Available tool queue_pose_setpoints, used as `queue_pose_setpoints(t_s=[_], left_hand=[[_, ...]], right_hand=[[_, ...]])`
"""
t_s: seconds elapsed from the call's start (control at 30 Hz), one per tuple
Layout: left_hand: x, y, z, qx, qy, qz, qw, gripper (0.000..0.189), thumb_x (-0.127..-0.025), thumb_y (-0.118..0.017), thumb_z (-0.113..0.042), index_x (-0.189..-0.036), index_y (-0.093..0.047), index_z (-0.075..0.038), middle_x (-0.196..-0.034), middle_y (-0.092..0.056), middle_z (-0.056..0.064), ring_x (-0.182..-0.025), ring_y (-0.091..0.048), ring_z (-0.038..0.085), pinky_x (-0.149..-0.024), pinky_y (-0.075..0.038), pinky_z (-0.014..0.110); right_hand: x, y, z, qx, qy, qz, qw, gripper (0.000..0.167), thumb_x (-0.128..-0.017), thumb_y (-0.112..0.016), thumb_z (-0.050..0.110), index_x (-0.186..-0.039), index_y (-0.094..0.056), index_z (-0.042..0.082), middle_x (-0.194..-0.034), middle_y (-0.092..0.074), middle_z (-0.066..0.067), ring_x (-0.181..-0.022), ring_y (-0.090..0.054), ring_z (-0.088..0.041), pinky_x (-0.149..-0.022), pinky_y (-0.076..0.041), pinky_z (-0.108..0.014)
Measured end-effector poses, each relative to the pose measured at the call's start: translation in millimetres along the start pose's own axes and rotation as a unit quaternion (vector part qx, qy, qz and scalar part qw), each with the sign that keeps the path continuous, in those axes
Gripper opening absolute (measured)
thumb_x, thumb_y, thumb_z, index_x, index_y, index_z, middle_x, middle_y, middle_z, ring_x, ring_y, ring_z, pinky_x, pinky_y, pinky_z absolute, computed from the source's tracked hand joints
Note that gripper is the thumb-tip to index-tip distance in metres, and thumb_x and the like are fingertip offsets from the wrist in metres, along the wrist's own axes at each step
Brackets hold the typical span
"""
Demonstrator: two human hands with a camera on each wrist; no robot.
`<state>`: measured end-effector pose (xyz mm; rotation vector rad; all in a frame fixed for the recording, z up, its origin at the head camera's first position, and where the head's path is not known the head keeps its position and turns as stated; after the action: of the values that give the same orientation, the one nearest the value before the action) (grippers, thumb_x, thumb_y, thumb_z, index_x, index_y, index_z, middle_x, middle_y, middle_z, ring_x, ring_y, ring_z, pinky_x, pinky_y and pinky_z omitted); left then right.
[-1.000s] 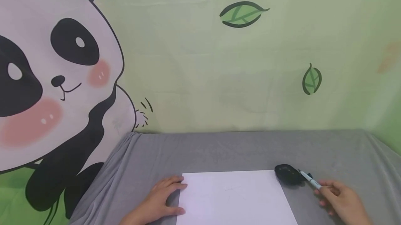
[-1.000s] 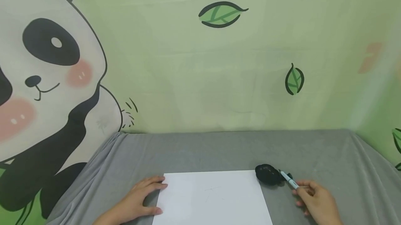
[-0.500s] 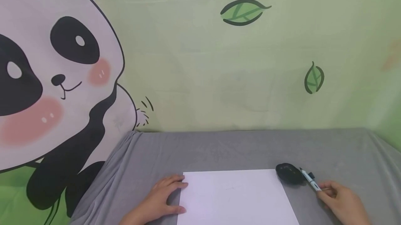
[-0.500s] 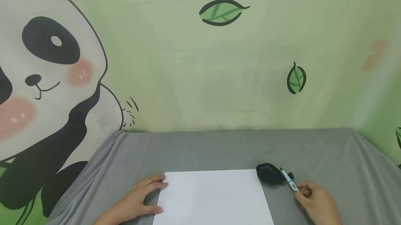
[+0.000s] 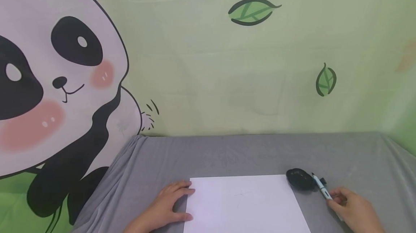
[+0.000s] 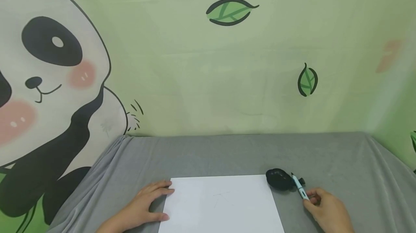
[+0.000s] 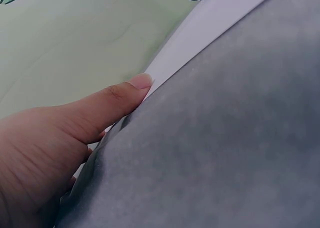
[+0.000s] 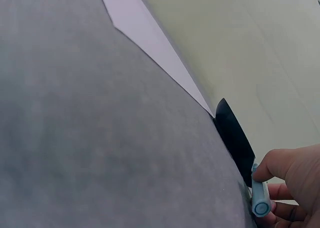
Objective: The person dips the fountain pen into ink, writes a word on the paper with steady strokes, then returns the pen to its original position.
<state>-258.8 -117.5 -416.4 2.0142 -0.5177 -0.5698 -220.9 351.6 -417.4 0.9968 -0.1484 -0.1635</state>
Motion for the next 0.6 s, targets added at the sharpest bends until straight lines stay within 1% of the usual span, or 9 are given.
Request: queue_pose_setpoints(t_s=[0.17,0.4,0.6], left_hand=[[0.7,0.5,-1.1,0.001,0.001,0.000,1.0000,0.066,-0.076,-0.073,-0.055,-0.129,-0.059,-0.020,-0.141,-0.052,0.004,-0.131,-0.045,0.032,-0.103,-0.033,0.061],[2.0,2.4,-3.1,-0.011,-0.011,-0.014,0.9998,0.065,-0.075,-0.074,-0.054,-0.128,-0.060,-0.020,-0.140,-0.053,0.003,-0.129,-0.047,0.031,-0.102,-0.035,0.059],[1.8,2.3,-3.1,-0.004,-0.005,-0.009,0.9999,0.065,-0.075,-0.074,-0.054,-0.128,-0.060,-0.020,-0.140,-0.053,0.003,-0.130,-0.046,0.032,-0.102,-0.034,0.060]], right_hand=[[-0.7,-0.9,-0.6,0.005,-0.006,-0.004,1.0000,0.038,-0.085,-0.067,0.023,-0.108,-0.062,-0.007,-0.082,-0.068,-0.006,-0.070,-0.057,-0.012,-0.058,-0.042,-0.028],[0.1,-0.1,0.0,0.010,-0.004,-0.010,0.9999,0.038,-0.084,-0.067,0.023,-0.109,-0.062,-0.006,-0.082,-0.069,-0.006,-0.070,-0.058,-0.012,-0.058,-0.041,-0.028],[0.5,0.3,-0.1,0.014,-0.003,-0.015,0.9998,0.038,-0.085,-0.067,0.024,-0.108,-0.063,-0.005,-0.083,-0.069,-0.007,-0.070,-0.058,-0.013,-0.058,-0.041,-0.028]])
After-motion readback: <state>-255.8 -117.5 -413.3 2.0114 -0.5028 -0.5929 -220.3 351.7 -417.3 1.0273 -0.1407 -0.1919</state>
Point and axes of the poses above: each hand's wrist, its own x-axis away from the middle knuckle, its own y-axis out of the back of the hand, z = x × y, the point moved 9 cm from there along -x, towards the middle knuckle
